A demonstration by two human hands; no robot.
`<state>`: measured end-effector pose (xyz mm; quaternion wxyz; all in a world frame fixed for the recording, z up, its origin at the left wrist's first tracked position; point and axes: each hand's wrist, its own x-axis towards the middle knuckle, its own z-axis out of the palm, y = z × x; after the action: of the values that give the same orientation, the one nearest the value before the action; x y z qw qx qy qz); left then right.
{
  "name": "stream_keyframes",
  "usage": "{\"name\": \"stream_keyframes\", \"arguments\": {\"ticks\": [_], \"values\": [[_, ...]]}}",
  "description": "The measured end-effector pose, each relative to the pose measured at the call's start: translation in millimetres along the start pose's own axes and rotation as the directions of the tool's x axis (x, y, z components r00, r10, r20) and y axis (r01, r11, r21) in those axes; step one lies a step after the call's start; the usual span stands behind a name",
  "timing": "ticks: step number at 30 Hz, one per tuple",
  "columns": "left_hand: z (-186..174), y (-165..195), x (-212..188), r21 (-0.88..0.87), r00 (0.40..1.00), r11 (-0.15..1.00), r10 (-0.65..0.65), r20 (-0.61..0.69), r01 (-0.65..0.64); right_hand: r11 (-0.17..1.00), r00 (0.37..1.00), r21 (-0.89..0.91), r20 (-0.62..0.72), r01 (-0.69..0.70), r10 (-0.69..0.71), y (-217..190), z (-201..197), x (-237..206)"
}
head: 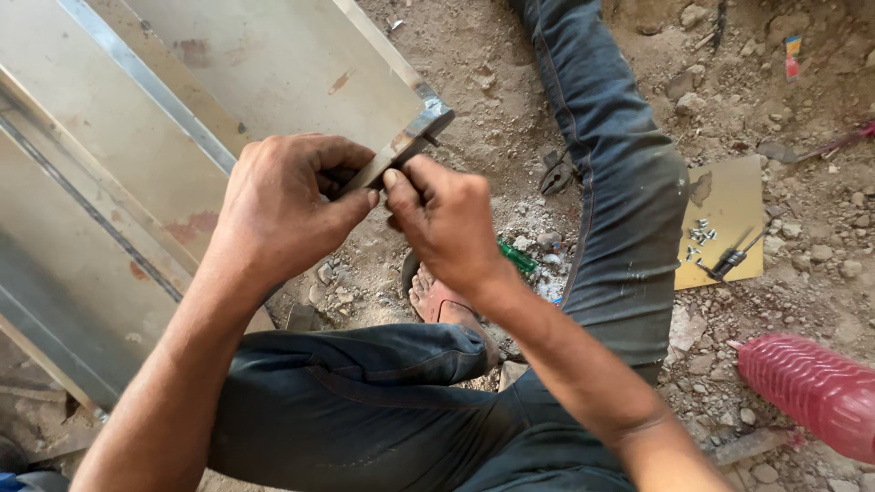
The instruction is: The person sits on the ground assembling metal frame panels, picking up screws from a cardboard sheet on the ground and threading them by hand into holes along the frame edges. They reposition and flip the panels, use a screwdriver to tighten screws, and hold a small block while fitting fasteners.
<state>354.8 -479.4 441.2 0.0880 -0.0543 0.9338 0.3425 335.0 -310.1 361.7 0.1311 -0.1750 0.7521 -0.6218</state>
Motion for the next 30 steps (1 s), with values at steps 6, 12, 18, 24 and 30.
{"name": "stream_keyframes", "arguments": {"ticks": [6,12,18,24,30], "values": [[-1.4,2.0,2.0,-0.039,0.999,0.998,-0.041,0.0,0.041,0.943,0.96,-0.194,-0.016,0.271,-0.279,0.1,-14.5,5.4],[0.1,2.4,1.2,-0.034,0.997,0.996,-0.08,0.005,0.08,0.92,0.949,-0.258,-0.039,0.293,-0.313,4.1,-4.0,0.9],[1.8,5.7,0.4,0.042,0.998,0.998,-0.041,-0.042,0.043,0.916,0.95,-0.289,-0.059,0.279,-0.308,3.9,-1.7,-1.1],[9.6,9.2,-0.9,0.106,0.994,0.994,0.0,-0.113,0.012,0.997,0.976,0.074,0.218,-0.023,0.006,46.8,-39.2,0.2],[14.3,1.7,2.4,0.178,0.974,0.977,0.149,-0.168,-0.119,0.415,0.842,-0.907,0.273,0.066,0.464,169.7,-66.0,-45.6]]}}
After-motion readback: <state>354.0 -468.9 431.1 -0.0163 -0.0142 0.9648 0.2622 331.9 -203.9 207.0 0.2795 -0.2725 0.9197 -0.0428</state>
